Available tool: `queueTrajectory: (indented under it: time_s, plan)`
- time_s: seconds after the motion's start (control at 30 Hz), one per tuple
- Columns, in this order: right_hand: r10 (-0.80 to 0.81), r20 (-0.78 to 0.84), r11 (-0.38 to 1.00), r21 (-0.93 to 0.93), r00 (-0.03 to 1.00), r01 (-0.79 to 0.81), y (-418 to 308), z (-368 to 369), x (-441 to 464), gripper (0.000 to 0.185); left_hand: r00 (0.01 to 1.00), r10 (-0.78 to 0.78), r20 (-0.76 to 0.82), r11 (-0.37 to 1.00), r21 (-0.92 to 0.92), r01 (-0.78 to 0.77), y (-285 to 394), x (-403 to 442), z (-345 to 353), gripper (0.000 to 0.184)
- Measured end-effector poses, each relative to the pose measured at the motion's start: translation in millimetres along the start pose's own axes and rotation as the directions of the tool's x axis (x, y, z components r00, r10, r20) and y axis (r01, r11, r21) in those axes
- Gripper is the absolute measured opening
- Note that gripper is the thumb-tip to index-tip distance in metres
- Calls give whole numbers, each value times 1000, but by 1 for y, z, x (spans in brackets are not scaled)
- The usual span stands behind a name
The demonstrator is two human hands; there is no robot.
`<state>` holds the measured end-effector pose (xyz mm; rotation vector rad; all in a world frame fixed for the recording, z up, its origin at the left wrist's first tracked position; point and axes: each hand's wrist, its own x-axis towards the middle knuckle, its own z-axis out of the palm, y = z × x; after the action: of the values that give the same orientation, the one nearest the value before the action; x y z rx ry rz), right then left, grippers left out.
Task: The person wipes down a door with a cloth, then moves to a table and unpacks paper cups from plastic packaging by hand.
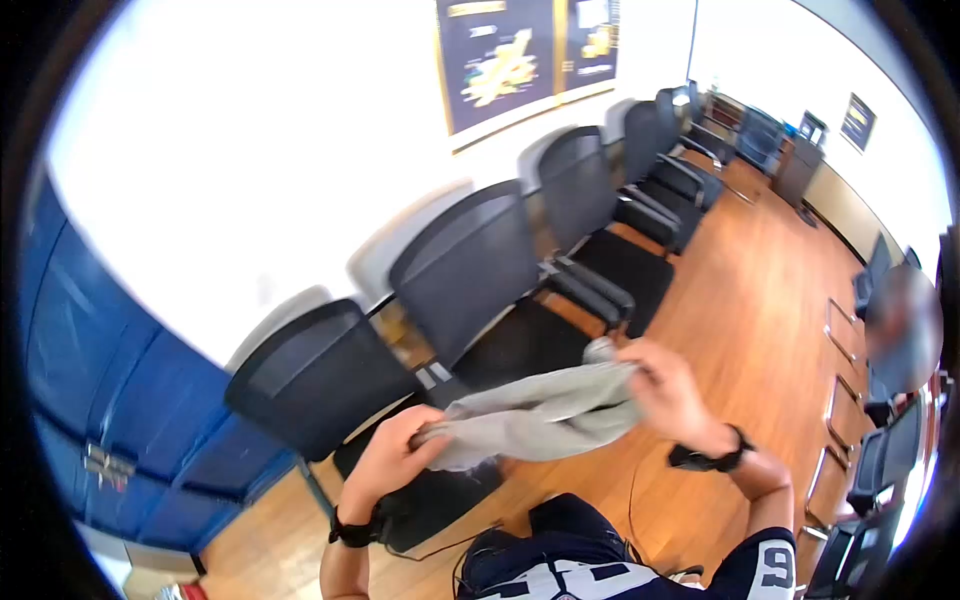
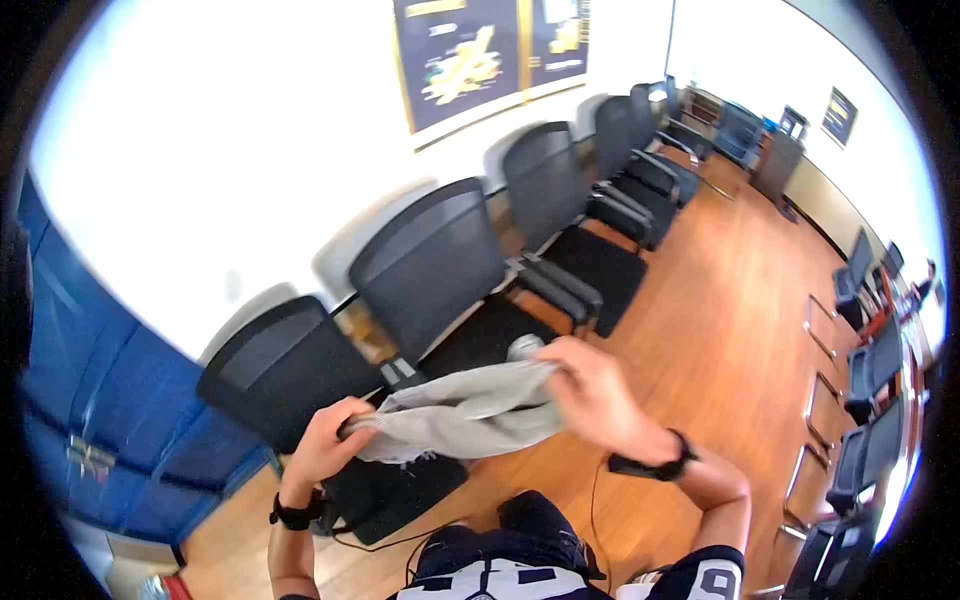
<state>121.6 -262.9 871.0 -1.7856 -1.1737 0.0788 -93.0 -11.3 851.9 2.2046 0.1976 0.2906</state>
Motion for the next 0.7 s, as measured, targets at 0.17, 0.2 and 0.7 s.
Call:
queueTrajectory:
  time_s: [0.17,0.2,0.7]
  plan:
    - [-169,123,982,111,978,156,173,-54,-6,19,964,-213,-160,969,-164,187,-50,121,169,14]
    - [-142,138,986,109,980,127,197,-75,16,18,953,-190,-236,971,-192,146,-51,163,186,14]
    - [-62,329,961,-234,942,145,556,-777,207,13,992,121,30,981,-157,-115,239,694,660,25]
